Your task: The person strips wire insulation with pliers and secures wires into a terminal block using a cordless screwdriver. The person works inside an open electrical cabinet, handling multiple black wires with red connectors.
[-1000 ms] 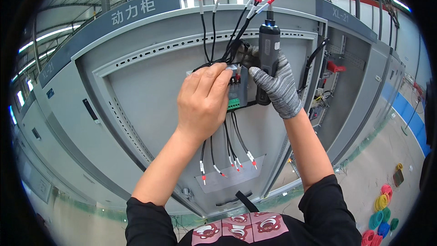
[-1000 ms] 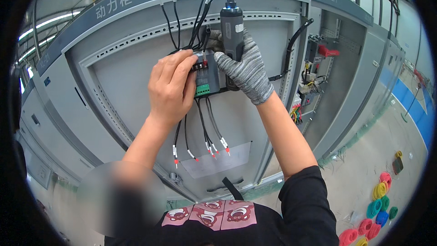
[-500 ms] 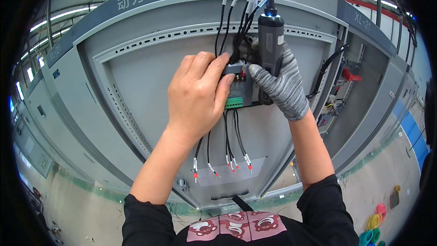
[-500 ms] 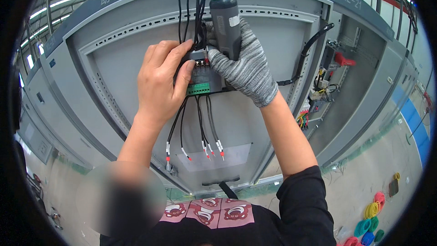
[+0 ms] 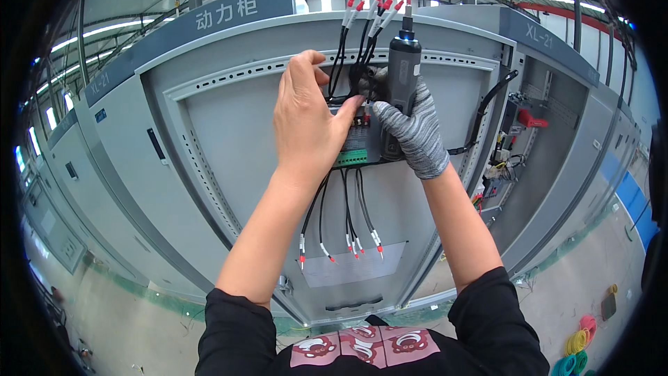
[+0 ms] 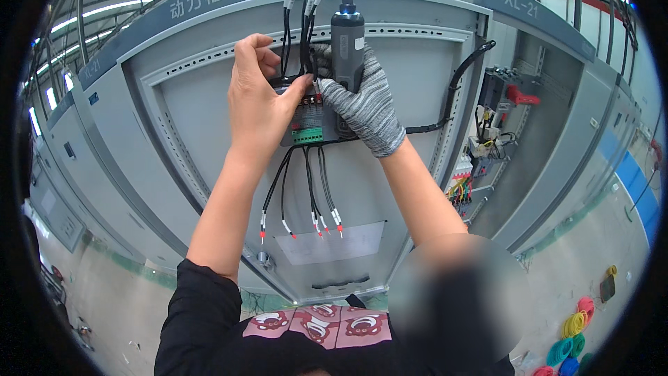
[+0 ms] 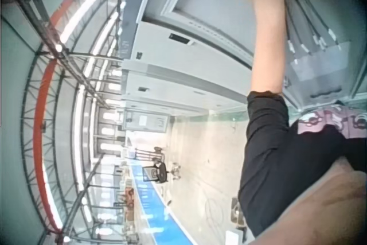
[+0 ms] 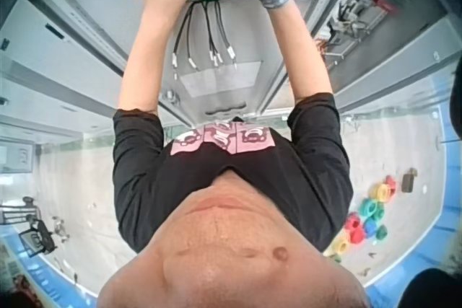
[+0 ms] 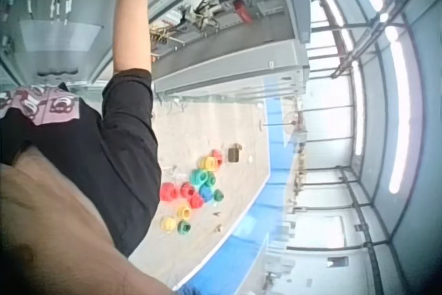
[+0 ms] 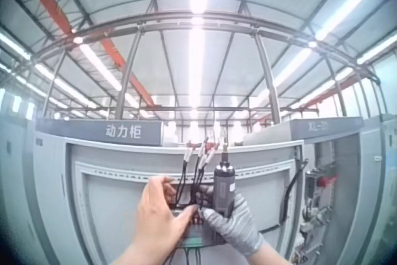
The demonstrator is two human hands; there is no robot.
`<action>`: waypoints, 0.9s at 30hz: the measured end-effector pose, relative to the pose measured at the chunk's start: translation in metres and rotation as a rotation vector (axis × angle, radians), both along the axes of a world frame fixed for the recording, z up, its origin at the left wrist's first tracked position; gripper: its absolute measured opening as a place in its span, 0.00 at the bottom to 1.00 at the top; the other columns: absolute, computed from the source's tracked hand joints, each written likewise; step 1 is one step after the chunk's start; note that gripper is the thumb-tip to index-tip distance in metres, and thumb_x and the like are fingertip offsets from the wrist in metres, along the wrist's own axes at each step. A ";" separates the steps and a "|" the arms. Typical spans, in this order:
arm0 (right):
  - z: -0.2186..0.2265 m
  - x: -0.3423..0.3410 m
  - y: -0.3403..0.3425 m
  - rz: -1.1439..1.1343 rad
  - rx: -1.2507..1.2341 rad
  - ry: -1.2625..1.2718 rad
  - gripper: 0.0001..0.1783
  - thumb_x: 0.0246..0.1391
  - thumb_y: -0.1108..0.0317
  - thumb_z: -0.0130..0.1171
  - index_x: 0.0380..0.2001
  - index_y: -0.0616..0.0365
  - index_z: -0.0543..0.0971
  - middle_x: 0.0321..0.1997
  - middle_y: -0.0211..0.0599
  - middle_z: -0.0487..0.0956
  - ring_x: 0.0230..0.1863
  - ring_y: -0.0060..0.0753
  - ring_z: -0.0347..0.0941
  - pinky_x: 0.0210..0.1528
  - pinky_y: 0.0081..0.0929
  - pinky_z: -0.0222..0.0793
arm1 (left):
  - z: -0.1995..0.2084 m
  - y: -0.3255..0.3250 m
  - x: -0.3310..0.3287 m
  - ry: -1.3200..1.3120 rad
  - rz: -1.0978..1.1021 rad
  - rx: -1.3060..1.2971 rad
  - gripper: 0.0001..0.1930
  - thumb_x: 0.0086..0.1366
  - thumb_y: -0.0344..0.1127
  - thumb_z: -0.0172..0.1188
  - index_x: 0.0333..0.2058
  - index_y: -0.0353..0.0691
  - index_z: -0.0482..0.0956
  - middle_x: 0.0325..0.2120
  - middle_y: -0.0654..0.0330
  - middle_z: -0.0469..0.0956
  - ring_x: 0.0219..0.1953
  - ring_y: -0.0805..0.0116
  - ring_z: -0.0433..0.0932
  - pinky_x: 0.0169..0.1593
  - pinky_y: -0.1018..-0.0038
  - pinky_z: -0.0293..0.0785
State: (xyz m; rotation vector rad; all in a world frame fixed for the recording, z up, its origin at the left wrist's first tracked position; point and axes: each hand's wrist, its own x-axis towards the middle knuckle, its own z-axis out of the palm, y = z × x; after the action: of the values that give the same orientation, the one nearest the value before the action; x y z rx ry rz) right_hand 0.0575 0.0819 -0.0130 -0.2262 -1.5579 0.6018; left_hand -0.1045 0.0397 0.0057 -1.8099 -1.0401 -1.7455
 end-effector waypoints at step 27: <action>-0.008 -0.009 0.008 -0.016 -0.076 0.097 0.24 0.49 0.74 0.68 0.51 0.62 0.74 0.44 0.35 0.80 0.44 0.24 0.77 0.48 0.26 0.75 | 0.001 0.014 -0.028 -0.278 -0.597 -0.216 0.04 0.60 0.25 0.64 0.33 0.35 0.78 0.28 0.62 0.82 0.31 0.75 0.81 0.38 0.77 0.75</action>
State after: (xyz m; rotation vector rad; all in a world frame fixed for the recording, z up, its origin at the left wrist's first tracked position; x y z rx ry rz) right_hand 0.0485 0.0896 -0.0207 -0.2633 -1.4397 0.6510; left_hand -0.1324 0.0538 0.0064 -2.2201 -0.8649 -2.3638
